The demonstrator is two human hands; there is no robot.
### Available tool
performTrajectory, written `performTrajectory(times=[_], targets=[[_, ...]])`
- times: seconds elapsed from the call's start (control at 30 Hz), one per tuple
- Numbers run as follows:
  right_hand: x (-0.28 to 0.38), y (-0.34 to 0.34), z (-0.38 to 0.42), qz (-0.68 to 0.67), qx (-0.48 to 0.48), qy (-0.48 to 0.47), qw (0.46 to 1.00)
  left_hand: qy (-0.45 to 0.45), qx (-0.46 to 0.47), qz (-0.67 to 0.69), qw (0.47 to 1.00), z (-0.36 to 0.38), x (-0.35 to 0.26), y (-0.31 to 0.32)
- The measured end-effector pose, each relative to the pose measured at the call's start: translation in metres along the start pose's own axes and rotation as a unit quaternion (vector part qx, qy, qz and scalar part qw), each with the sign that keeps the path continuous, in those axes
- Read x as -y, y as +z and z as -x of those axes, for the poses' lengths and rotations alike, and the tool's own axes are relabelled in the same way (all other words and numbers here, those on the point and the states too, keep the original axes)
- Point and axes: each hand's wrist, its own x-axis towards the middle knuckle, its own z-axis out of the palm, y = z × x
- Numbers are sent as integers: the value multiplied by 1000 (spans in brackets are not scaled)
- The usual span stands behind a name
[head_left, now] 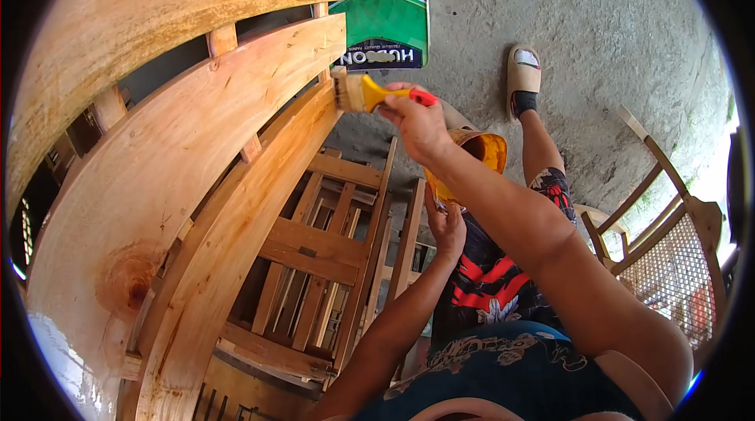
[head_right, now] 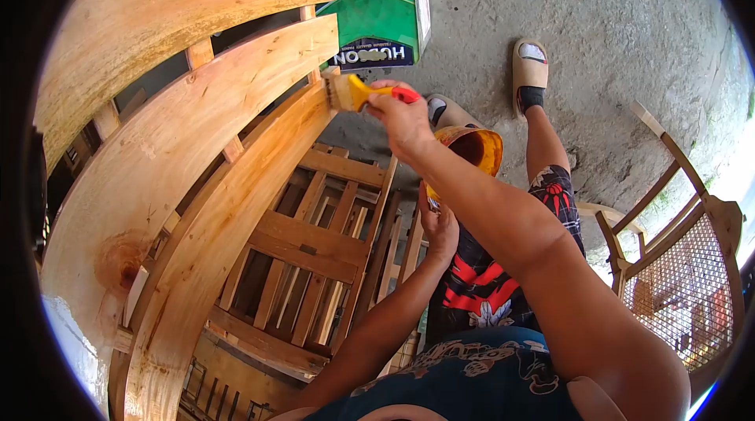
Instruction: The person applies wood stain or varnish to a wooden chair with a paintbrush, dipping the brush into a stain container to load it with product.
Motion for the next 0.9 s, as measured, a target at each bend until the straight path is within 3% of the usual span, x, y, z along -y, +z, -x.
performTrajectory(times=[0.1,0.17,0.27,0.3,0.37,0.43,0.5,0.57,0.6,0.67,0.7,0.77,0.83,0.9], targets=[[-6,4,-1,-19,-22,-42,999,-1,7,-41,999,6,-7,2],[-19,14,14,32,-5,25,999,21,20,8,1000,8,0,-1],[0,12,75,-31,49,54,997,8,62,-1,998,12,64,-37],[11,8,83,-69,89,65,992,9,65,1,998,9,51,-29],[17,2,71,-75,72,61,993,-46,23,102,993,10,6,-5],[11,3,41,5,-37,-26,999,-41,11,101,994,8,2,0],[2,12,35,18,-29,-10,999,-38,3,100,994,10,10,-3],[-3,27,60,32,59,38,997,31,53,-100,993,12,46,-29],[3,30,84,26,79,9,997,26,50,-103,993,19,63,-42],[18,15,103,-7,82,24,996,11,83,-221,972,22,87,-53],[23,10,105,-38,89,39,995,11,82,-217,973,20,79,-45],[8,3,73,-55,29,9,998,-41,43,97,993,17,36,-19],[-18,-3,31,5,-117,9,993,-33,13,108,994,13,8,-4],[-62,-9,7,-32,-114,57,991,14,26,24,999,13,17,-7]])
